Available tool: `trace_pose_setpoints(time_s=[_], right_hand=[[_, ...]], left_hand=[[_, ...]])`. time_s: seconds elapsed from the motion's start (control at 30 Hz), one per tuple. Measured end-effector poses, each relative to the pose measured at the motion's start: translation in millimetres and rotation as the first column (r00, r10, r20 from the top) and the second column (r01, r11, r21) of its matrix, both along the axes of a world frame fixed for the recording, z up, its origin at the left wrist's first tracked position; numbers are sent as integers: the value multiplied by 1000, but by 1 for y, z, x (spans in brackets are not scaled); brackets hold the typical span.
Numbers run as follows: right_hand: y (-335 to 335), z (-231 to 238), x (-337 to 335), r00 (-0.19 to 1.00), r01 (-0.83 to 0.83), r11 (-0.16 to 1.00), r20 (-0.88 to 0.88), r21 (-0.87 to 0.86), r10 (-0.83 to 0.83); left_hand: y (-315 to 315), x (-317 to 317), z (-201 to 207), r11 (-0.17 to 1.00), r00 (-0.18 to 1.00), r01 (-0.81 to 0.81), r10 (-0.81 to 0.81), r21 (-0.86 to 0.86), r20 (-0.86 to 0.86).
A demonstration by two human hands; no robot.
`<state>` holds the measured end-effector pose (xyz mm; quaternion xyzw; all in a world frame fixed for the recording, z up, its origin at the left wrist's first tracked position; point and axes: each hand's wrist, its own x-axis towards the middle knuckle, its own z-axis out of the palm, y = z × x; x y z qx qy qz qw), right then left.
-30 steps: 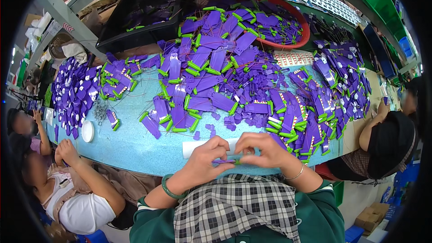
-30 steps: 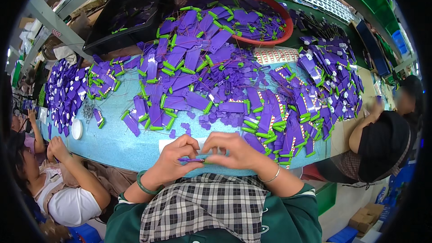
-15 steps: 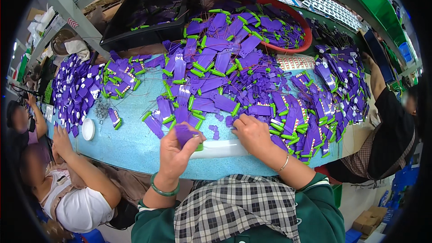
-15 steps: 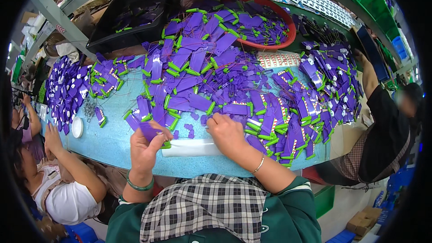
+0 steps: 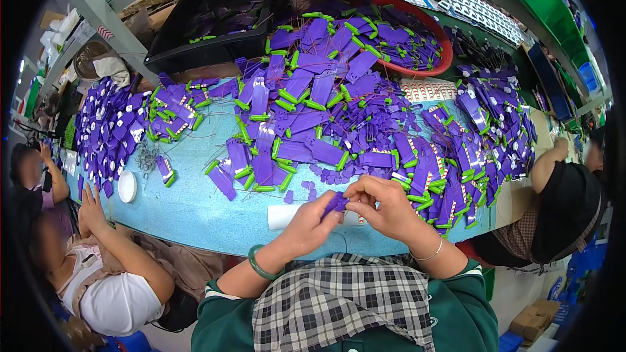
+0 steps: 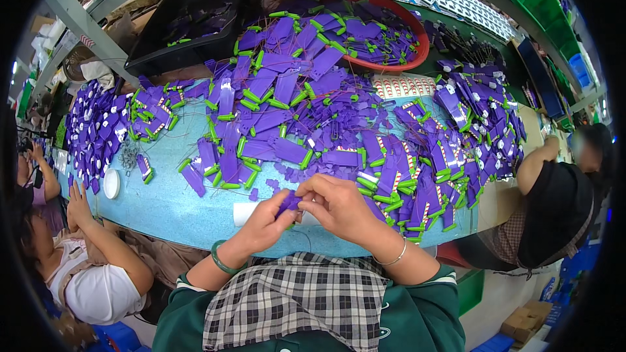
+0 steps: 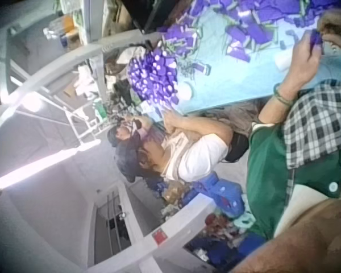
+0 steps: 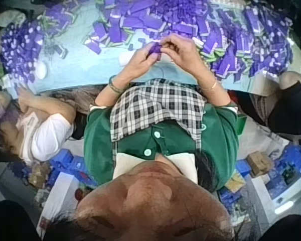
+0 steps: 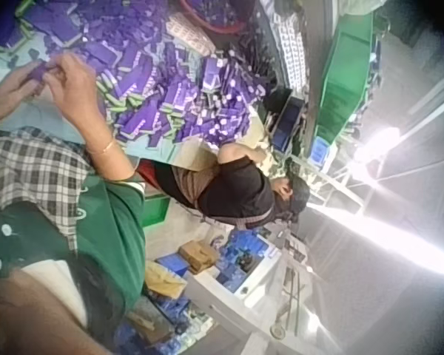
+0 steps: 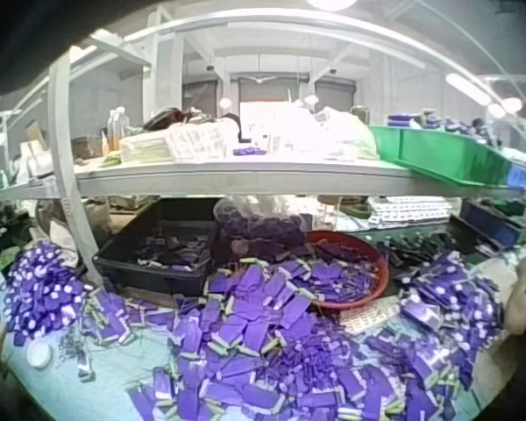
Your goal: The person assembles small purple plastic components with green accents by hand. They pick up a purple piece, attach a green piece, and place the finished unit on the table. The process is repeated continuously throughout the clip.
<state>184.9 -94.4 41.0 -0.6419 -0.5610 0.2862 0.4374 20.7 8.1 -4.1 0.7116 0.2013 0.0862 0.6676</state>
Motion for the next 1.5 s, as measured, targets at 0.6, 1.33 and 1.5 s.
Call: trace_pose_setpoints(time_s=[0.6, 1.33, 1.5], right_hand=[[-13, -28, -7, 998, 40, 998, 41, 42, -42], [-10, -43, 8, 730, -59, 998, -682, -19, 30], [-29, -28, 56, -134, 172, 926, -923, 337, 361]], left_hand=[[-16, 5, 6, 948, 1000, 12, -14, 317, 4], [1, 11, -5, 911, 954, -218, 274, -351, 119], [7, 13, 2, 970, 963, -215, 230, -113, 142]])
